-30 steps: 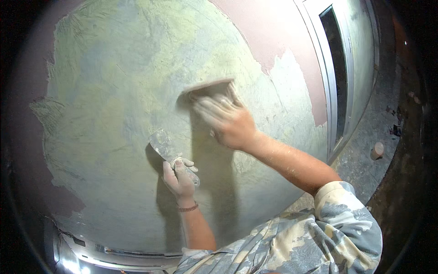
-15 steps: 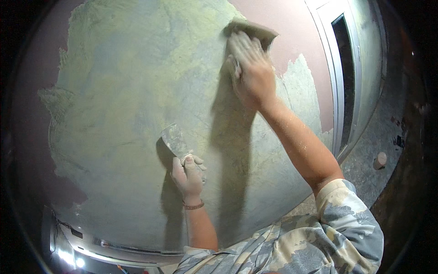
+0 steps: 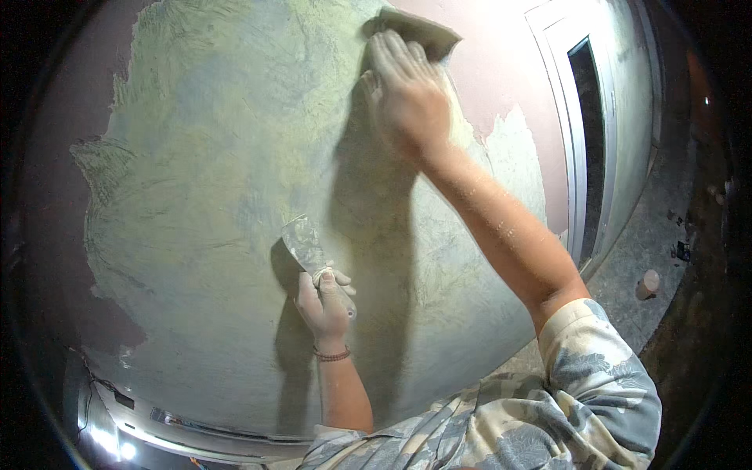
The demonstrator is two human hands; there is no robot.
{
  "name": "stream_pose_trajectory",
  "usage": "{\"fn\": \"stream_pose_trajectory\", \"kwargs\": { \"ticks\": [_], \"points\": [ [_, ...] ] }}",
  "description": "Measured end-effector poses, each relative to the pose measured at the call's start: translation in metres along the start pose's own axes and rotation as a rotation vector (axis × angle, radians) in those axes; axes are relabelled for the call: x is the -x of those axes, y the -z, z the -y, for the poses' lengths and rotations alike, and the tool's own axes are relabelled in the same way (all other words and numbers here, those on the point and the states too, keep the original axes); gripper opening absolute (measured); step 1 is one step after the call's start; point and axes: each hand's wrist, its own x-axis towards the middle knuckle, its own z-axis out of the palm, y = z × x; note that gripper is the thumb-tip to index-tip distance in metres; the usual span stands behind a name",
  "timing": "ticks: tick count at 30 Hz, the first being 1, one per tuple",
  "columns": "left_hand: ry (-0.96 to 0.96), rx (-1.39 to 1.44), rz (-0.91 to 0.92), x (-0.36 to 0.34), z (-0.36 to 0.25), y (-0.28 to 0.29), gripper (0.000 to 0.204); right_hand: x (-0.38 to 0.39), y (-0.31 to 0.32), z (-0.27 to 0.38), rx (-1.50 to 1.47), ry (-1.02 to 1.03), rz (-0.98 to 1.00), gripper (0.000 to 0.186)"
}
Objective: The person applies plaster to a wall using a trowel and a hawk, smoothing the surface in broad strokes. The person repeatedly transfers plaster from the hawk to the trowel and spreads it evenly across the wall.
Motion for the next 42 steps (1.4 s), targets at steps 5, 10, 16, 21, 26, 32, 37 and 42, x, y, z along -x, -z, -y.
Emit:
{"fn": "stream_pose_trajectory", "kwargs": {
  "ticks": [5,10,16,21,26,32,37,42],
  "points": [
    [0.079,0.029,-0.032,0.003,-0.008,-0.002,0.025,0.025,0.012,0.005,-0.105,0.56,0.496,0.047],
    [0.044,0.006,0.006,0.0,-0.012,-0.002,0.025,-0.015,-0.007,-0.019,-0.115,0.205,0.1,0.044],
    [0.063,0.058,-0.034,0.001,-0.009,-0.003,0.024,0.008,-0.005,0.007,-0.029,0.602,0.437,0.052],
    [0.043,0.051,-0.028,0.001,-0.009,0.0,0.023,-0.05,-0.022,-0.011,-0.188,0.344,0.056,0.045],
    [0.019,-0.057,-0.05,0.001,-0.004,0.0,0.026,-0.036,-0.023,0.013,-0.034,0.434,0.129,0.045],
    [0.024,0.023,-0.016,-0.001,-0.005,-0.002,0.027,-0.056,-0.031,-0.014,-0.104,0.527,0.113,0.051],
    [0.062,-0.026,-0.024,0.001,-0.01,-0.001,0.026,-0.058,-0.025,0.0,-0.037,0.244,0.149,0.051],
    [0.071,0.024,-0.002,0.001,-0.009,-0.001,0.025,0.035,0.011,0.004,-0.121,0.705,0.556,0.05]
  ]
}}
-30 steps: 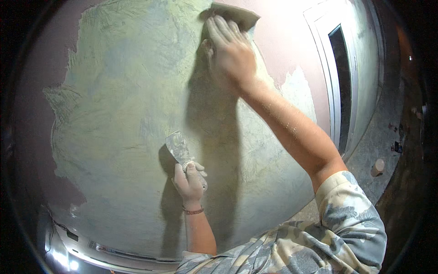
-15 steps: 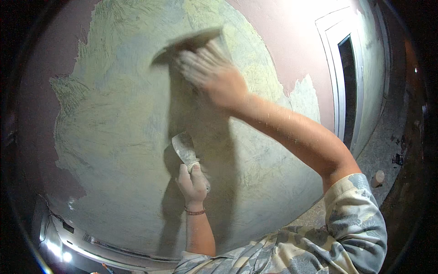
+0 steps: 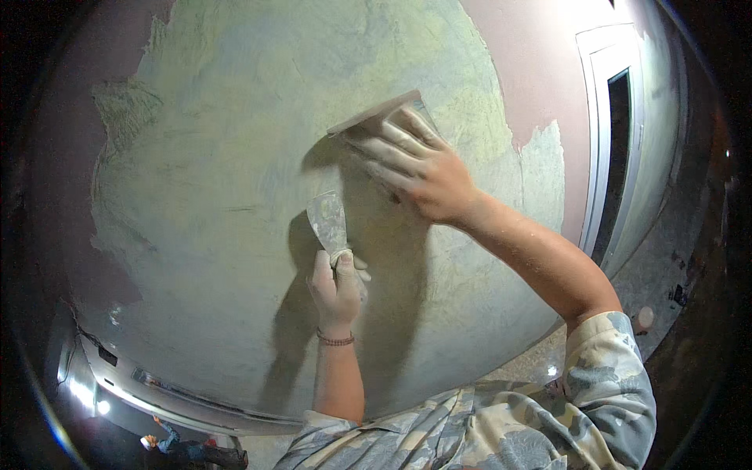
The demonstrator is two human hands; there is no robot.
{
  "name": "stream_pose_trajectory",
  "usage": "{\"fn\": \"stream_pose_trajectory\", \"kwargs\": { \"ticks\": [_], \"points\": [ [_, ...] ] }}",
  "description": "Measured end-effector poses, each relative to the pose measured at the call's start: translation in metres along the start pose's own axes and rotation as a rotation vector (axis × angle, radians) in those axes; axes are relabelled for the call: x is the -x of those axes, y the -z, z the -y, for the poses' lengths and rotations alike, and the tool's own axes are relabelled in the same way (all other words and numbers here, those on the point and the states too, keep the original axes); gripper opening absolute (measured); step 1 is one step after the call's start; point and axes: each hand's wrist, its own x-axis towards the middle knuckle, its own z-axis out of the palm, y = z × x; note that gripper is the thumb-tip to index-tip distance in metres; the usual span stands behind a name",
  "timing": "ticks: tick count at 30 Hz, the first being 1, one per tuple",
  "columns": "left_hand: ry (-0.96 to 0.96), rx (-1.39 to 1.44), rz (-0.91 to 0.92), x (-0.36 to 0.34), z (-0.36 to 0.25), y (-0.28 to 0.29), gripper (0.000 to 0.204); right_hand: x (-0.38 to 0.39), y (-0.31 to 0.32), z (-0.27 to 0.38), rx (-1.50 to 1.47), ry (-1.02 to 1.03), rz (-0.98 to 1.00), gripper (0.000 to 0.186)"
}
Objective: The person applies plaster to a wall using a trowel and a hawk, smoothing the surface in broad strokes. The person repeatedly transfers plaster from the hawk to the trowel and spreads it evenly across the wall.
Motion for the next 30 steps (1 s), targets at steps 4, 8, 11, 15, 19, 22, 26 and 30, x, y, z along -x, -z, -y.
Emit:
{"fn": "stream_pose_trajectory", "kwargs": {
  "ticks": [4,8,11,15,19,22,26,30],
  "points": [
    [-0.054,-0.029,0.041,-0.002,-0.002,0.001,0.024,0.025,-0.008,-0.054,0.088,-0.412,-0.346,0.043],
    [-0.016,0.005,0.027,-0.003,-0.006,0.001,0.026,0.049,-0.023,-0.017,0.132,-0.562,-0.465,0.043],
    [-0.085,-0.013,0.017,-0.002,-0.007,0.001,0.026,0.099,-0.05,0.084,-0.064,-0.268,-0.2,0.052],
    [0.053,-0.07,0.045,0.017,0.002,0.007,0.024,0.15,-0.071,0.096,-0.131,-0.204,-0.139,0.049],
    [0.3,-0.116,0.134,0.064,0.02,0.017,0.024,0.127,-0.066,0.042,0.006,-0.889,-0.414,0.041],
    [0.358,-0.043,0.15,0.094,0.037,0.024,0.022,0.098,-0.065,0.088,0.019,-0.803,-0.444,0.04],
    [0.353,-0.026,0.084,0.117,0.059,0.03,0.024,0.131,-0.08,0.172,-0.231,-0.181,-0.05,0.04],
    [0.393,-0.081,0.189,0.128,0.084,0.031,0.024,0.174,-0.095,0.132,-0.163,-0.472,-0.039,0.05]
  ]
}}
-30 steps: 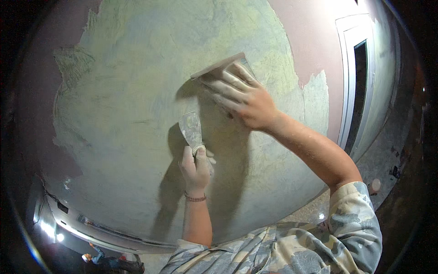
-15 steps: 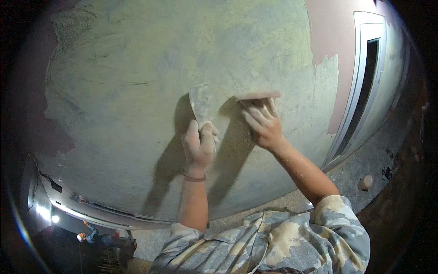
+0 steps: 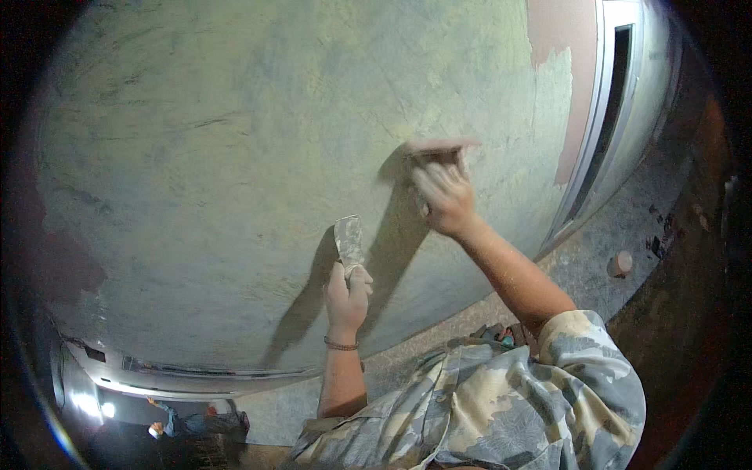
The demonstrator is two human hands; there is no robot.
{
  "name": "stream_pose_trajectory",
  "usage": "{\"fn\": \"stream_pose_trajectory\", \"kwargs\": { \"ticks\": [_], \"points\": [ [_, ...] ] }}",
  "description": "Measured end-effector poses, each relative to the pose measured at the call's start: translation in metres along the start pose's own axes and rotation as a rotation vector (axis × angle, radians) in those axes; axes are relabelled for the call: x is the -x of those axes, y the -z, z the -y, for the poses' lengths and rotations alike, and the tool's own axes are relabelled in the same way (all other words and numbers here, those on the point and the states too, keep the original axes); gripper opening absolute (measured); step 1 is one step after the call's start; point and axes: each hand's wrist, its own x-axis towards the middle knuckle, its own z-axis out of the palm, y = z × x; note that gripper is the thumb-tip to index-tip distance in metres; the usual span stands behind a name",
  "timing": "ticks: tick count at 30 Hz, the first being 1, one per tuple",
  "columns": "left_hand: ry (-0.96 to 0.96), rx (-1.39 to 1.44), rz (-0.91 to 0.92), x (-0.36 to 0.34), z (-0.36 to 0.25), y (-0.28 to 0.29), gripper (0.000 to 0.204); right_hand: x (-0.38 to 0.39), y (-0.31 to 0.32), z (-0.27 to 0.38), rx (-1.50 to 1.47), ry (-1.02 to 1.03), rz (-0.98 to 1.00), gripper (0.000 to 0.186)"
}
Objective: The person applies plaster to a wall using a trowel and a hawk, smoothing the surface in broad strokes. The person repeatedly transfers plaster from the hawk to the trowel and spreads it evenly across the wall.
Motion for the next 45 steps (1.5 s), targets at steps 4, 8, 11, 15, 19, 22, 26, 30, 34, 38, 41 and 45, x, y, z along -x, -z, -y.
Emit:
{"fn": "stream_pose_trajectory", "kwargs": {
  "ticks": [4,8,11,15,19,22,26,30,34,38,41,45],
  "points": [
    [0.05,-0.07,0.036,-0.001,0.028,0.014,0.023,-0.035,-0.008,-0.007,0.025,-0.493,-0.375,0.041],
    [0.1,-0.043,0.111,-0.001,0.046,0.034,0.023,-0.009,-0.044,0.077,0.043,-0.052,-0.199,0.038],
    [0.111,-0.079,0.154,-0.003,0.053,0.042,0.024,0.041,-0.067,0.097,-0.11,-0.046,0.075,0.033],
    [0.111,-0.131,0.214,-0.005,0.055,0.047,0.025,0.061,-0.08,0.074,-0.161,-0.603,-0.141,0.039],
    [0.088,-0.138,0.219,-0.001,0.048,0.052,0.028,0.033,-0.075,0.088,-0.036,-0.773,-0.358,0.047],
    [0.13,-0.12,0.25,-0.001,0.041,0.053,0.028,0.038,-0.074,0.121,-0.214,-0.321,0.017,0.041],
    [0.111,-0.14,0.238,0.0,0.036,0.055,0.027,0.053,-0.063,0.101,-0.081,-0.165,0.043,0.054],
    [0.168,-0.161,0.236,0.001,0.041,0.055,0.025,0.07,-0.073,0.066,-0.051,-0.348,-0.129,0.056],
    [0.151,-0.105,0.233,0.001,0.048,0.053,0.023,0.086,-0.088,0.085,-0.082,-0.371,0.05,0.059],
    [0.216,-0.09,0.17,0.0,0.055,0.048,0.023,0.117,-0.075,0.112,-0.232,-0.394,0.302,0.059],
    [0.198,-0.093,0.166,-0.002,0.065,0.041,0.023,0.147,-0.041,0.089,-0.223,-0.68,0.199,0.055],
    [0.078,-0.064,0.138,-0.009,0.083,0.036,0.023,0.169,0.019,0.035,0.013,-0.848,0.112,0.05]
  ]
}}
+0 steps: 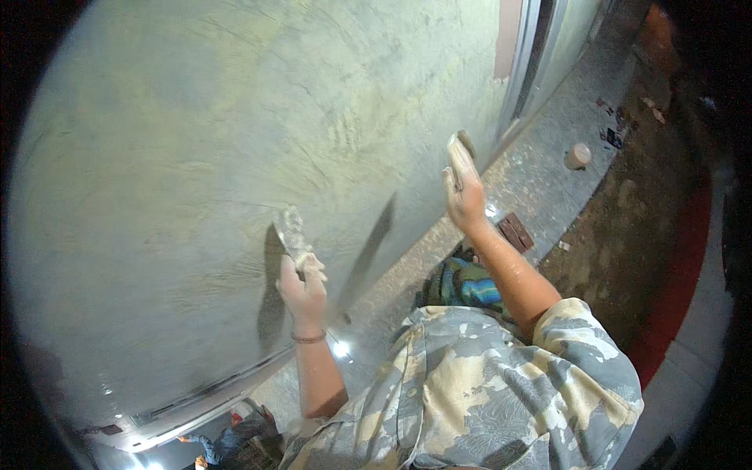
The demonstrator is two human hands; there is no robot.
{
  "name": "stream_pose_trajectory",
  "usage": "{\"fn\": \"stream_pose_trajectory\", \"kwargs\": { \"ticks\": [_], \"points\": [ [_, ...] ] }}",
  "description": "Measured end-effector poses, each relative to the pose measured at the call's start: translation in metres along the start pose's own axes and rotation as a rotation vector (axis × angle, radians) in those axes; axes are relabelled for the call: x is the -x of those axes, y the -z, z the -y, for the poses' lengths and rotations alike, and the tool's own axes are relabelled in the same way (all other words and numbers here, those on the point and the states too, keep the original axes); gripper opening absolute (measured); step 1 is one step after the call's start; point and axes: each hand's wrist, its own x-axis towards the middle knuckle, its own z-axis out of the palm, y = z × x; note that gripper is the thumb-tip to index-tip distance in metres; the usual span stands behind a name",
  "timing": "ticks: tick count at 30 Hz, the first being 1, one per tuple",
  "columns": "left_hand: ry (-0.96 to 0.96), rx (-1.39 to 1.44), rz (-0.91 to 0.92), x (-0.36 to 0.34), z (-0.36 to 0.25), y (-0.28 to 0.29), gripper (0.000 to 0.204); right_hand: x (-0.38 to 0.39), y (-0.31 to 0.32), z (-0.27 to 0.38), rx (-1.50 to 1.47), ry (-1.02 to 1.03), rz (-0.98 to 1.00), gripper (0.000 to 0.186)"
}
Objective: The person applies plaster to a wall using a trowel and a hawk, smoothing the surface in broad strokes. The person repeatedly transfers plaster from the hawk to the trowel and spreads it evenly across the wall.
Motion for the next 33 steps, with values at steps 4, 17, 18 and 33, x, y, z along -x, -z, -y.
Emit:
{"fn": "stream_pose_trajectory", "kwargs": {
  "ticks": [4,17,18,33],
  "points": [
    [-0.096,0.064,0.022,-0.002,0.009,0.008,0.026,-0.012,0.044,-0.005,0.114,0.024,-0.096,0.048],
    [-0.327,-0.09,-0.082,-0.006,0.011,0.011,0.033,-0.118,0.059,0.044,0.128,0.629,-0.283,0.047],
    [-0.325,-0.121,-0.099,-0.006,0.01,0.01,0.034,-0.125,0.054,0.04,0.143,0.631,-0.274,0.046],
    [-0.5,-0.064,-0.318,-0.009,0.004,-0.018,0.039,-0.18,-0.012,0.014,0.057,1.076,-0.691,0.04]
  ]
}}
